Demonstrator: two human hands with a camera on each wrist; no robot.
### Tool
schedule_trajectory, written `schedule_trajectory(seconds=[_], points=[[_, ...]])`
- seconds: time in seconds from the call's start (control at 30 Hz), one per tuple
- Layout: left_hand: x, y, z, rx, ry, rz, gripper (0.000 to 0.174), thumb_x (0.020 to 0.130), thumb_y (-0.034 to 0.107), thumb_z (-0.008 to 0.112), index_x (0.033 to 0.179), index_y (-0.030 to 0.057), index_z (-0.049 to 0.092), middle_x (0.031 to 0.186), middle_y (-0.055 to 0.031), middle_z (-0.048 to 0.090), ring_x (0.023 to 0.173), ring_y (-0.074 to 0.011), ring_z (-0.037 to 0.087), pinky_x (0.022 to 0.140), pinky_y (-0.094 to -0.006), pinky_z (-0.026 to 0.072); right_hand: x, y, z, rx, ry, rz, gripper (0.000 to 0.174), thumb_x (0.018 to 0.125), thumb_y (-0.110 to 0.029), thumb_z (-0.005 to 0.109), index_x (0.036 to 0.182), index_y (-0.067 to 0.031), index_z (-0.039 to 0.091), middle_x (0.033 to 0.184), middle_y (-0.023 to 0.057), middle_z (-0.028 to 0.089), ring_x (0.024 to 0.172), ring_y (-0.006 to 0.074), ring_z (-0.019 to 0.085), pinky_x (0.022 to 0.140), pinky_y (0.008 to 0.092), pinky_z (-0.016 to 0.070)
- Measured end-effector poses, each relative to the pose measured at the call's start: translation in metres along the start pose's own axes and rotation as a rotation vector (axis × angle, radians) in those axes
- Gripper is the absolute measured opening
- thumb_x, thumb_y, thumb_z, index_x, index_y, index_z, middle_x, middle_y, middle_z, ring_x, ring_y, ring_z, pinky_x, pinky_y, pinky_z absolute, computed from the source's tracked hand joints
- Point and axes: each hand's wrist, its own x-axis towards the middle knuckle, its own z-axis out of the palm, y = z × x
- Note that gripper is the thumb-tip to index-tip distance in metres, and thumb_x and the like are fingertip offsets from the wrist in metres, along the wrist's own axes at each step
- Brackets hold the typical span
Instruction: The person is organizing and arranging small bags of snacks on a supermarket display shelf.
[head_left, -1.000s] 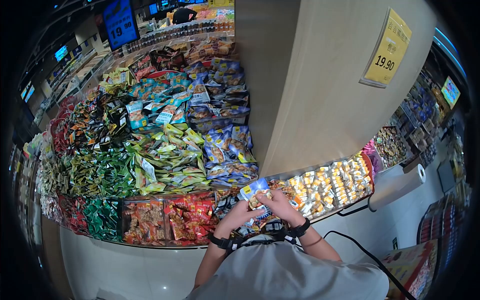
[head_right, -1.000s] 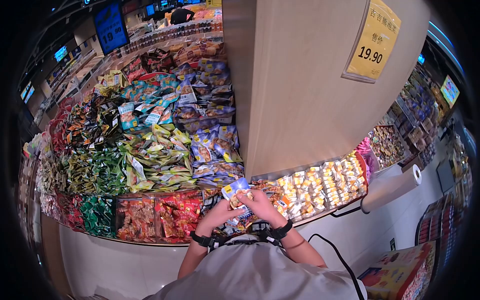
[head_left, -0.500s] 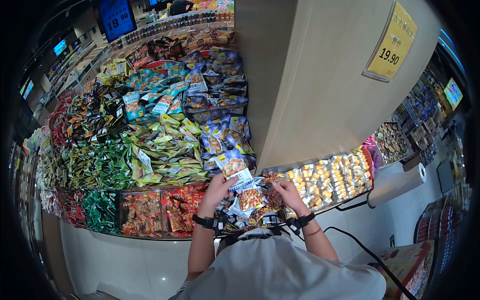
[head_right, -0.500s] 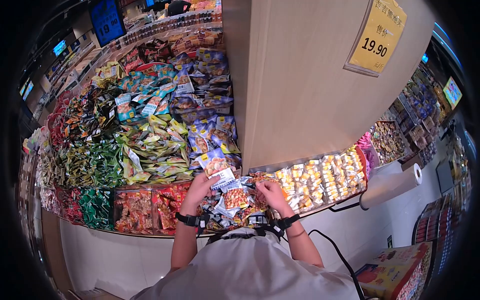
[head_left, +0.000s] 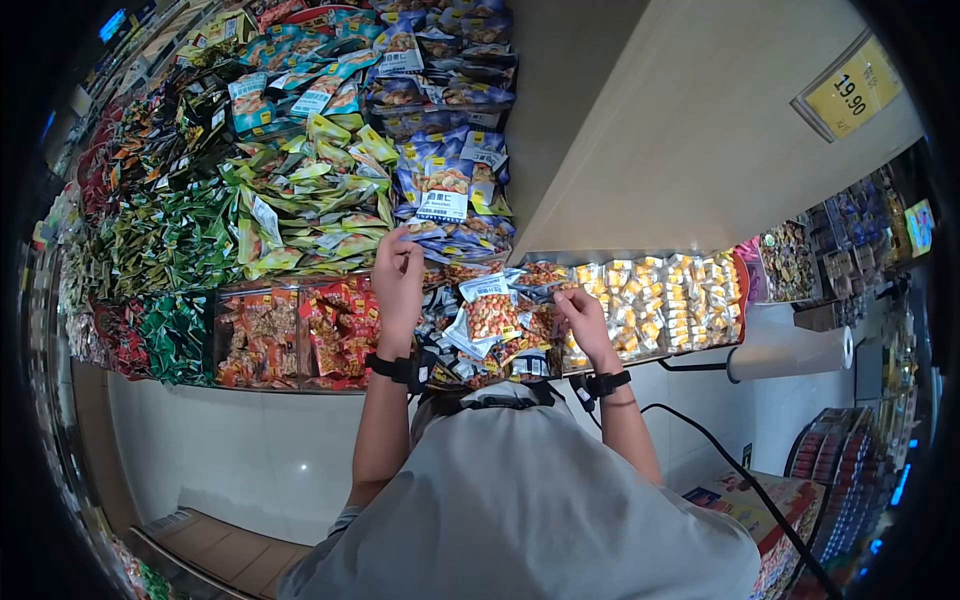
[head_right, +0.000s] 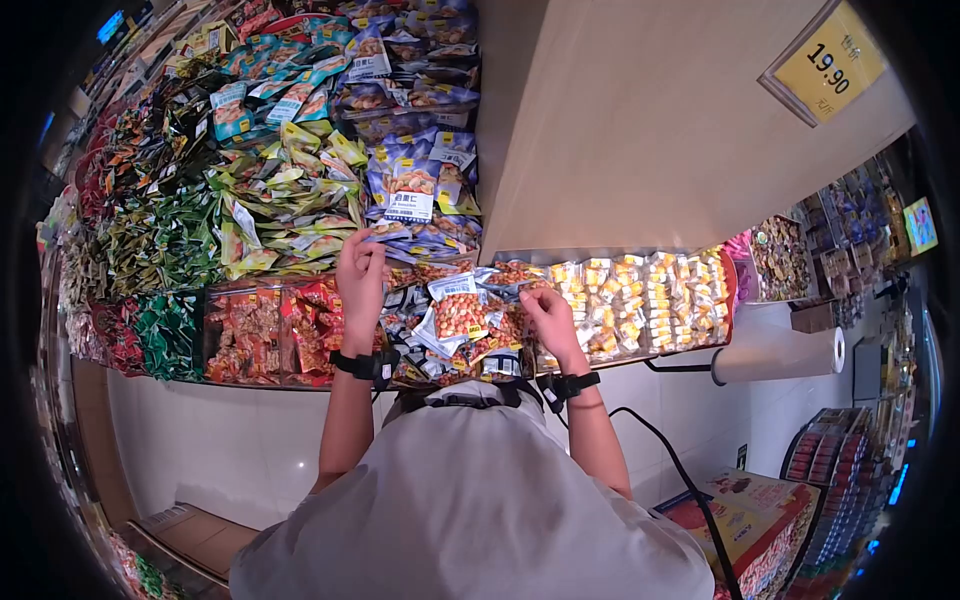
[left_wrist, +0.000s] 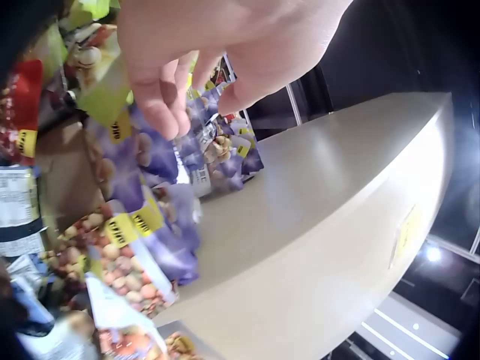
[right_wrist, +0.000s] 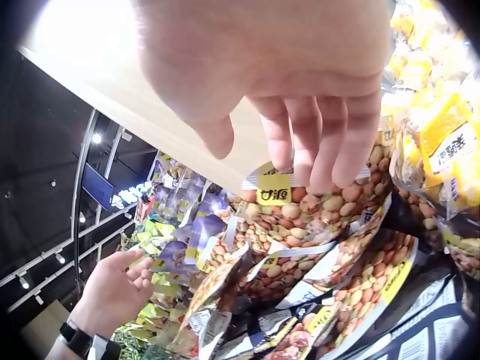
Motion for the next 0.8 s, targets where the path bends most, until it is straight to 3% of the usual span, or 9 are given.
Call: schedule_trajectory(seconds=[0.07,0.1,0.2,0.3,0.5,0.57,0.6,0.7,0.8], points=[[-0.027,-0.016,-0.003,0.146,-0.029,0.031,0.022,0.104,0.012,0.067,0.124,0.0004,0.067,0.090,-0.0033,0.069,0.082,-0.0142,0.068,0.071,-0.0321,0.0541,0.006,0.015,-0.002,-0.017,0.036,-0.029,0.028,0.105,-0.030,0.072,0.097,-0.0040,0.067,0.077,-0.0021,0.065,0.065,0.0064,0.057,0.058,0.0250,0.0455],[-0.038,-0.024,-0.005,0.151,-0.038,0.016,0.022,0.104,0.012,0.067,0.124,0.0004,0.067,0.090,-0.0033,0.069,0.082,-0.0142,0.068,0.071,-0.0321,0.0541,0.010,0.024,-0.003,-0.036,0.062,-0.057,0.028,0.105,-0.030,0.072,0.096,-0.0033,0.067,0.077,-0.0015,0.065,0.065,0.0073,0.058,0.058,0.0265,0.0458],[-0.062,-0.055,-0.007,0.464,-0.112,0.037,0.027,0.099,0.018,0.072,0.122,0.0020,0.069,0.095,-0.0154,0.070,0.083,-0.0286,0.070,0.079,-0.0387,0.0562,0.014,0.038,0.001,-0.243,0.163,-0.175,0.031,0.103,-0.030,0.074,0.092,-0.0017,0.067,0.073,0.0021,0.066,0.065,0.0106,0.059,0.060,0.0312,0.0476],[-0.072,-0.091,-0.004,0.631,-0.116,0.087,0.027,0.101,0.022,0.071,0.116,0.0007,0.069,0.099,-0.0145,0.072,0.087,-0.0291,0.073,0.080,-0.0411,0.0565,0.011,0.038,0.006,-0.410,0.215,-0.187,0.033,0.101,-0.030,0.076,0.090,-0.0005,0.067,0.069,0.0058,0.065,0.064,0.0132,0.059,0.061,0.0337,0.0489],[-0.060,-0.115,-0.013,0.430,-0.111,-0.053,0.019,0.103,0.018,0.067,0.107,-0.0002,0.070,0.094,-0.0131,0.073,0.083,-0.0267,0.073,0.075,-0.0387,0.0551,0.026,0.062,-0.001,-0.200,0.183,-0.185,0.037,0.101,-0.030,0.076,0.082,0.0000,0.064,0.065,0.0027,0.061,0.060,0.0113,0.052,0.058,0.0319,0.0451],[-0.057,-0.117,-0.017,0.401,-0.128,-0.120,0.018,0.102,0.016,0.065,0.107,-0.0009,0.069,0.091,-0.0118,0.073,0.080,-0.0240,0.071,0.072,-0.0373,0.0537,0.030,0.072,-0.008,-0.055,0.155,-0.057,0.040,0.102,-0.029,0.075,0.078,-0.0005,0.062,0.063,0.0001,0.058,0.059,0.0088,0.047,0.056,0.0301,0.0418],[-0.056,-0.122,-0.019,0.369,-0.141,-0.088,0.018,0.102,0.015,0.064,0.107,-0.0009,0.069,0.090,-0.0109,0.073,0.079,-0.0217,0.070,0.072,-0.0363,0.0530,0.035,0.085,-0.008,-0.073,0.197,-0.140,0.044,0.103,-0.030,0.073,0.071,-0.0022,0.059,0.060,-0.0015,0.054,0.058,0.0075,0.045,0.053,0.0297,0.0378],[-0.048,-0.142,-0.022,0.275,-0.151,-0.050,0.018,0.102,0.015,0.065,0.105,-0.0023,0.069,0.089,-0.0075,0.071,0.079,-0.0146,0.066,0.073,-0.0314,0.0511,0.052,0.134,-0.020,-0.032,0.161,-0.071,0.049,0.105,-0.030,0.071,0.067,-0.0032,0.056,0.059,-0.0022,0.050,0.058,0.0074,0.043,0.053,0.0303,0.0350],[-0.039,-0.141,-0.026,0.174,-0.203,-0.222,0.020,0.102,0.016,0.065,0.103,-0.0027,0.071,0.091,-0.0050,0.071,0.082,-0.0152,0.066,0.076,-0.0307,0.0514,0.053,0.126,-0.020,-0.091,0.164,-0.046,0.054,0.106,-0.033,0.069,0.064,-0.0024,0.053,0.057,-0.0009,0.046,0.058,0.0099,0.039,0.053,0.0345,0.0344]])
